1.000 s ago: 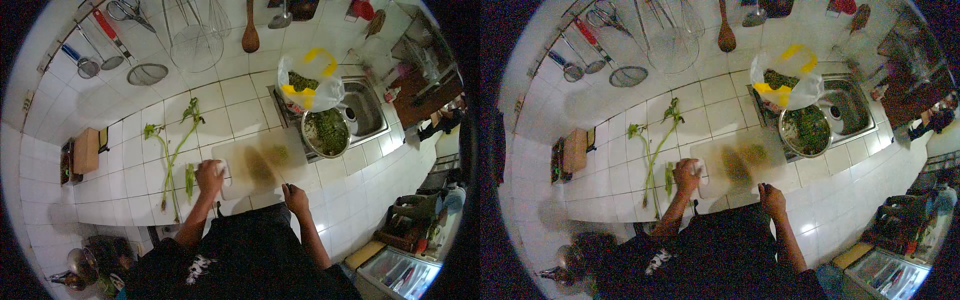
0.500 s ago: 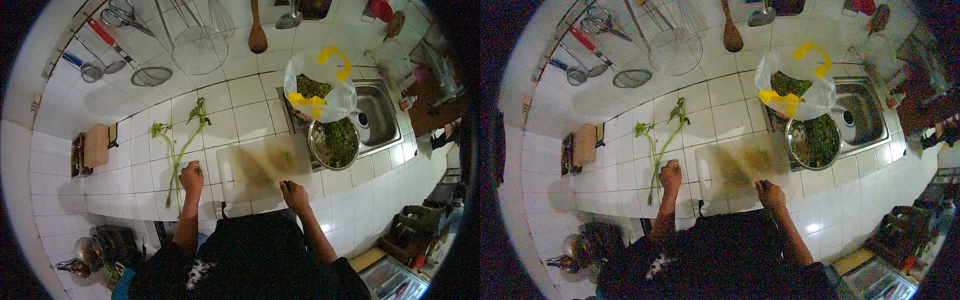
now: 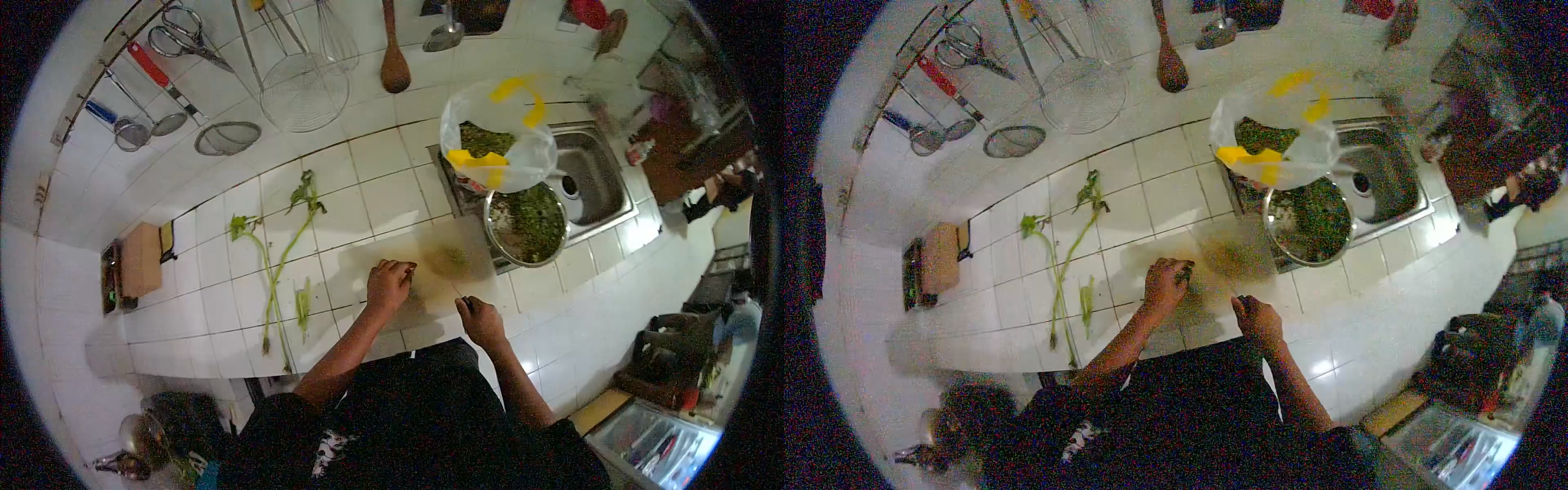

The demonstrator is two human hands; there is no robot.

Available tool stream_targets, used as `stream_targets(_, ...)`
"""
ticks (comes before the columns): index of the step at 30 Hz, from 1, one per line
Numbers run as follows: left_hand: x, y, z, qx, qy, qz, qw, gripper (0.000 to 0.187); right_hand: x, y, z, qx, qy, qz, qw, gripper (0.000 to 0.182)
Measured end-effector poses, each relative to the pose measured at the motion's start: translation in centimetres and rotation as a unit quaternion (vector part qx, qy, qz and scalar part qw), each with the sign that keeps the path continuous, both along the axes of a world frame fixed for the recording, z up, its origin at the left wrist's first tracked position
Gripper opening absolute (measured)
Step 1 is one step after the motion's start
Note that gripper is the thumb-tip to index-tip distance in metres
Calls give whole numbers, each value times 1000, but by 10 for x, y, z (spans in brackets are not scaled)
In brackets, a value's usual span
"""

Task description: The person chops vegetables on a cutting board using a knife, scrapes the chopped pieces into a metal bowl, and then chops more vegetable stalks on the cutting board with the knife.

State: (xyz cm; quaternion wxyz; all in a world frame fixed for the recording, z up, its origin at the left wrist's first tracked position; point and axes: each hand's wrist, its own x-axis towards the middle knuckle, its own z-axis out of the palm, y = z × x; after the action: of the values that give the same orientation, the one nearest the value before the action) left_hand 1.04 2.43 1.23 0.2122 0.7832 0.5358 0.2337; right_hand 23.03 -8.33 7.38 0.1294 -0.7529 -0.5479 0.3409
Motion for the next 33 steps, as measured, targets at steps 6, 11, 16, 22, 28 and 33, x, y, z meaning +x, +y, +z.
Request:
stream_targets(6, 6, -10, -12, -6, 6, -19, 1000, 21, -28, -51, 1, -55, -42, -61, 996, 53)
stream_targets(11, 7, -7, -26, 18, -16, -12, 1000, 20, -46, -67, -6, -22, -33, -77, 996, 55)
stream_targets(16, 8, -7, -15, 18, -43, 8, 999, 17, -51, -64, -4, -73, -48, -70, 994, 54)
stream_targets(22, 10, 0, -20, -21, -31, 8, 999, 18, -47, -59, -11, -83, -32, -37, 995, 53)
stream_targets(28, 10, -5, -21, 15, -6, 8, 1000, 19, -47, -41, -4, -91, -20, -21, 995, 53)
stream_targets(33, 7, -5, -27, 12, -25, 19, 999, 18, -33, -55, -8, -75, -14, -14, 997, 52)
